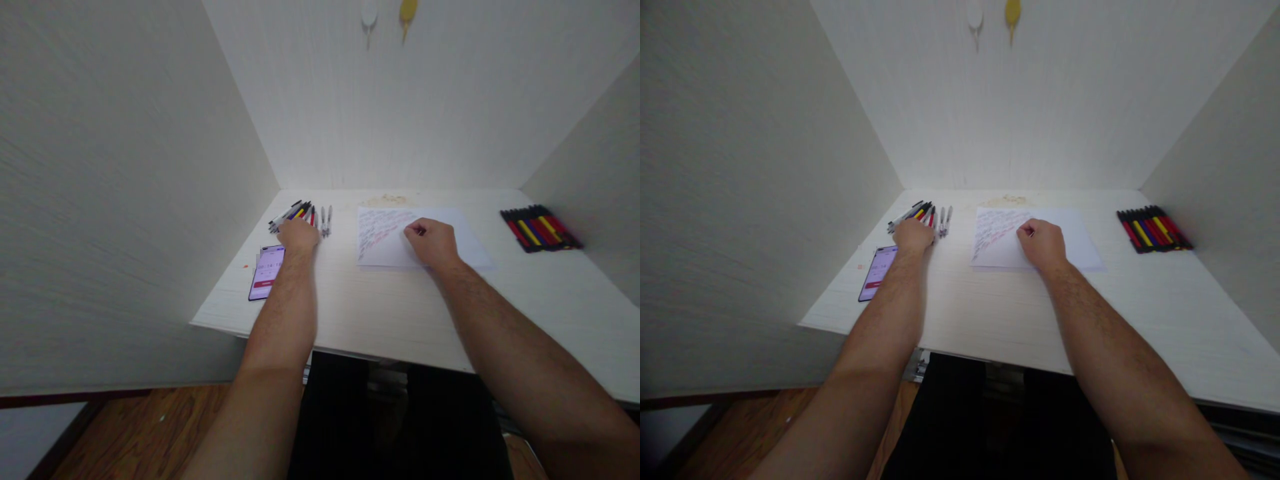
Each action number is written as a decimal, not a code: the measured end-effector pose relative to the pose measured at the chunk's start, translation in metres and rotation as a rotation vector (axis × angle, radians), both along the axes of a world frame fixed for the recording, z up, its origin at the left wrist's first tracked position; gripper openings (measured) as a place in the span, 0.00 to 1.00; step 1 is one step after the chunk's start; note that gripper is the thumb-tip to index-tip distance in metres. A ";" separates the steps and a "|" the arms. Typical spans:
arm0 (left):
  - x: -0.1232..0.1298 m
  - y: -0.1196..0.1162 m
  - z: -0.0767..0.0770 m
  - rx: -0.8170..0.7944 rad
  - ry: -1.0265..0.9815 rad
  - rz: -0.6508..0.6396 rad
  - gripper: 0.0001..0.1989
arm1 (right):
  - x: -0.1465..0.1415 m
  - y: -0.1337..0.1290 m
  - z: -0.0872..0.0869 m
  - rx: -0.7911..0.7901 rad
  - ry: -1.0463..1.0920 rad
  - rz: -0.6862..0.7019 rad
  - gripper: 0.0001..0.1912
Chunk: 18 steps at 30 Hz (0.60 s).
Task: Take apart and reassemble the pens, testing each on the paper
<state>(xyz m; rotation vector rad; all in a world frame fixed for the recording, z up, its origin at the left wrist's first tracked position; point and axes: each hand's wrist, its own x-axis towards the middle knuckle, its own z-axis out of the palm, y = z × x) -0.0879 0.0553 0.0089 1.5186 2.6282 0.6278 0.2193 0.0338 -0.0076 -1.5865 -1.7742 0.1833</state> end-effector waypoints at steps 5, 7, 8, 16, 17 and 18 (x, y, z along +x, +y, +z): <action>-0.001 0.002 -0.004 0.016 -0.006 -0.003 0.23 | 0.000 0.000 -0.001 0.019 -0.012 0.004 0.11; 0.000 0.002 -0.004 0.000 -0.024 -0.006 0.24 | 0.000 0.000 0.000 0.016 -0.015 0.001 0.10; 0.000 0.002 -0.003 -0.004 -0.023 -0.007 0.24 | -0.001 -0.001 0.000 0.012 -0.015 -0.001 0.10; 0.001 0.000 -0.002 0.012 0.014 0.002 0.21 | 0.000 -0.001 0.000 0.012 -0.008 0.001 0.10; 0.001 0.000 -0.002 0.006 0.005 0.001 0.22 | 0.000 -0.001 0.000 0.013 -0.003 0.002 0.10; 0.001 0.000 -0.002 -0.002 -0.008 -0.001 0.22 | -0.001 -0.001 0.000 0.013 -0.001 0.002 0.10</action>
